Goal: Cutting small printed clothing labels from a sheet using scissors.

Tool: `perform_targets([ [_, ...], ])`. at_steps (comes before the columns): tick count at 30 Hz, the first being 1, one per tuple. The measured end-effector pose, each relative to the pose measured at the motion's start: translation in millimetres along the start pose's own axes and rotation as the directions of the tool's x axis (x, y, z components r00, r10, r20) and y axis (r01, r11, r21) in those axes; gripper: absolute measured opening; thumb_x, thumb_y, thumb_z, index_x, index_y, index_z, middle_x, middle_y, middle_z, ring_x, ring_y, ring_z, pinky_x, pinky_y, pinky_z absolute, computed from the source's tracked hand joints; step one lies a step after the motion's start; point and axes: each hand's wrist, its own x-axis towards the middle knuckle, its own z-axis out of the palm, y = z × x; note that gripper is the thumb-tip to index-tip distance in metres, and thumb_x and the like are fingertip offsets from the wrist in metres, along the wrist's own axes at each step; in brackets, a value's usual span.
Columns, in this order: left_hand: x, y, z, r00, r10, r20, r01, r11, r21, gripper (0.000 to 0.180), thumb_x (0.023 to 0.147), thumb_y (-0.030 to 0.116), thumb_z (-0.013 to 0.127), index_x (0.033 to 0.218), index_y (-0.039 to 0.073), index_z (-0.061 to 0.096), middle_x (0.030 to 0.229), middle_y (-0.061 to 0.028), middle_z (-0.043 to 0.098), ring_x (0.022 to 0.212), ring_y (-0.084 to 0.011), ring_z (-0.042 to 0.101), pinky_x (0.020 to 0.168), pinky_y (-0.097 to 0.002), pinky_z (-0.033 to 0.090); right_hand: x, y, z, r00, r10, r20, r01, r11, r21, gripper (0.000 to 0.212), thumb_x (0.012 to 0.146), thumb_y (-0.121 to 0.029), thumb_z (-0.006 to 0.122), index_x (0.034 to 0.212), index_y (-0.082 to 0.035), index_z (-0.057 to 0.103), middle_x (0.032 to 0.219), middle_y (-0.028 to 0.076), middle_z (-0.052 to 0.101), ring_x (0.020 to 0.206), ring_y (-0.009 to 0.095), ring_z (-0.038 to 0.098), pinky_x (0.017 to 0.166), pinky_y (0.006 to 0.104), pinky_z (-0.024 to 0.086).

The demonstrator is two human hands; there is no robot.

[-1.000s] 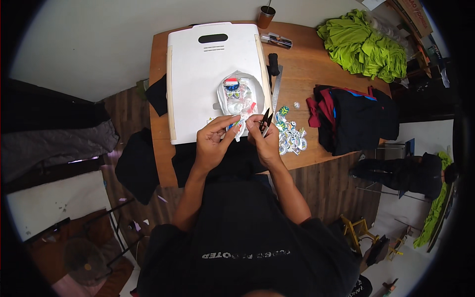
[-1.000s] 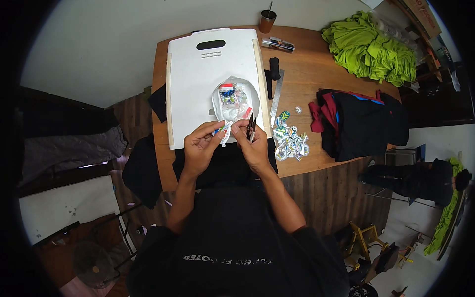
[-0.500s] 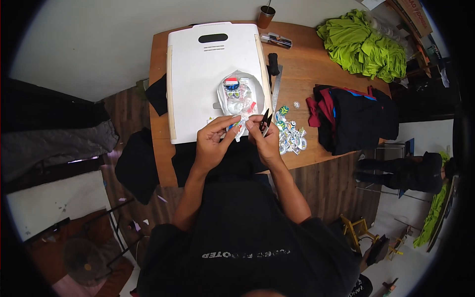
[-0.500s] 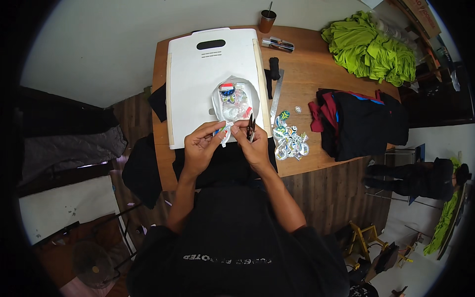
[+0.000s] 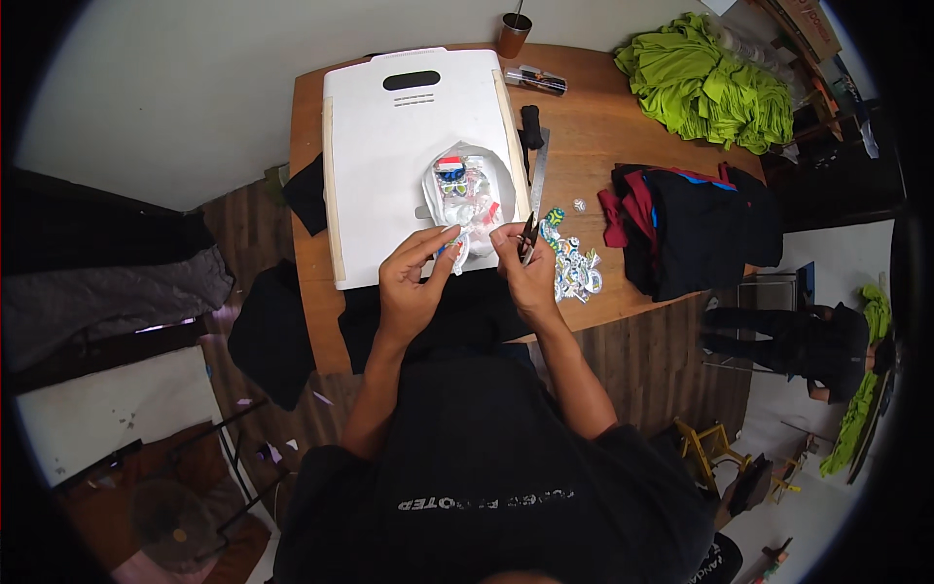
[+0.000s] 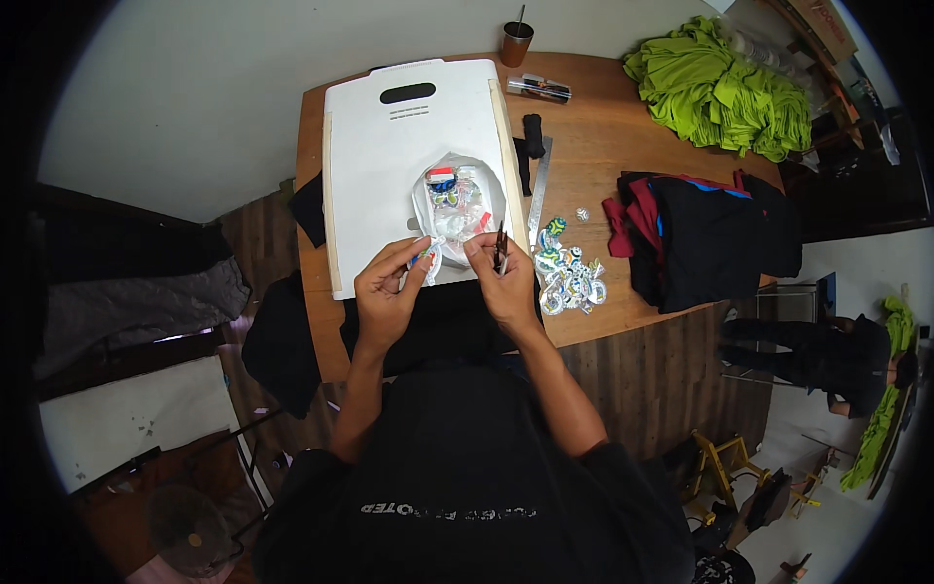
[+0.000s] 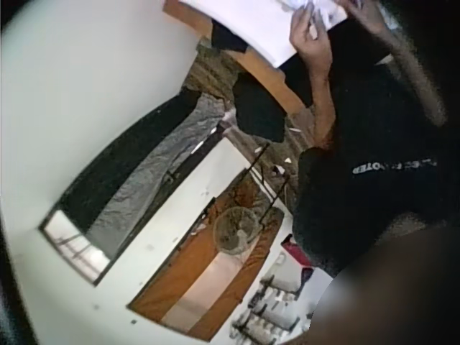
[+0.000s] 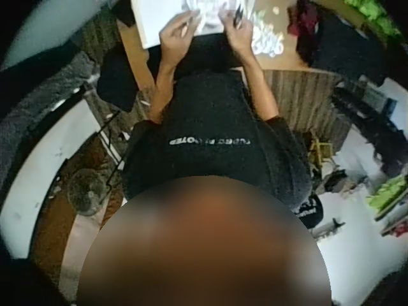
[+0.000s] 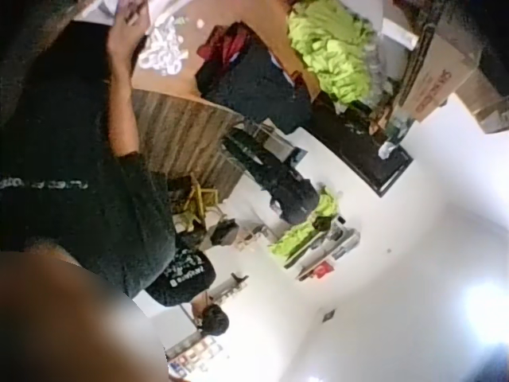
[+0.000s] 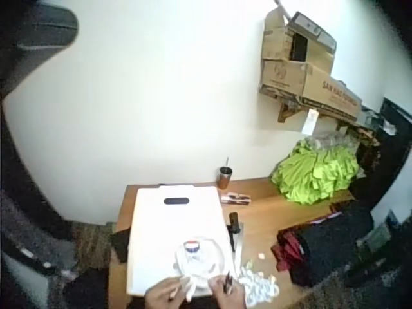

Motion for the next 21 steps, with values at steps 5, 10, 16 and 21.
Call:
perform_targets([
  [5, 1, 0, -5, 1.000, -0.027, -0.017, 0.026, 0.998, -0.063, 0.028, 0.089, -0.009, 0.060, 0.117, -0.007, 0.063, 0.115, -0.0143, 0.061, 0.104, -0.0149, 0.060, 0.090, -0.0234, 0.048, 10, 2, -10, 0.998, 0.048, -0.026, -0.049, 0.998, -0.026, 0.019, 0.092, -0.020, 0.067, 0.092, -0.001, 0.065, 0.063, -0.011, 0.041, 0.058, 0.000, 0.032, 0.052, 0.0195, 0.024],
  [10, -1, -7, -7, 0.999, -0.048, -0.023, 0.045, 0.992, -0.117, 0.028, 0.089, -0.009, 0.059, 0.117, -0.009, 0.062, 0.115, -0.0147, 0.060, 0.103, -0.0153, 0.060, 0.090, -0.0239, 0.048, 45, 23, -27, 0.994, -0.105, 0.015, 0.104, 0.936, -0.337, 0.022, 0.090, -0.019, 0.069, 0.096, 0.003, 0.069, 0.062, -0.010, 0.036, 0.059, 0.001, 0.029, 0.051, 0.0200, 0.022],
  [16, -6, -13, -12, 0.998, -0.045, -0.042, 0.040, 0.991, -0.124, 0.028, 0.089, -0.008, 0.060, 0.117, -0.009, 0.061, 0.115, -0.0148, 0.060, 0.103, -0.0150, 0.060, 0.089, -0.0234, 0.049, 66, 38, -40, 0.980, -0.142, 0.136, 0.191, 0.857, -0.479, 0.019, 0.089, -0.019, 0.068, 0.099, -0.003, 0.072, 0.072, 0.004, 0.066, 0.062, 0.005, 0.051, 0.053, 0.0252, 0.038],
  [21, -9, -16, -14, 0.996, -0.050, -0.067, 0.042, 0.993, -0.113, 0.028, 0.090, -0.008, 0.060, 0.118, -0.009, 0.061, 0.115, -0.0145, 0.060, 0.102, -0.0144, 0.060, 0.088, -0.0230, 0.048, 73, 23, -41, 0.986, -0.102, 0.133, 0.166, 0.695, -0.700, 0.023, 0.084, -0.027, 0.072, 0.094, -0.006, 0.073, 0.065, 0.007, 0.064, 0.055, 0.011, 0.052, 0.052, 0.0286, 0.039],
])
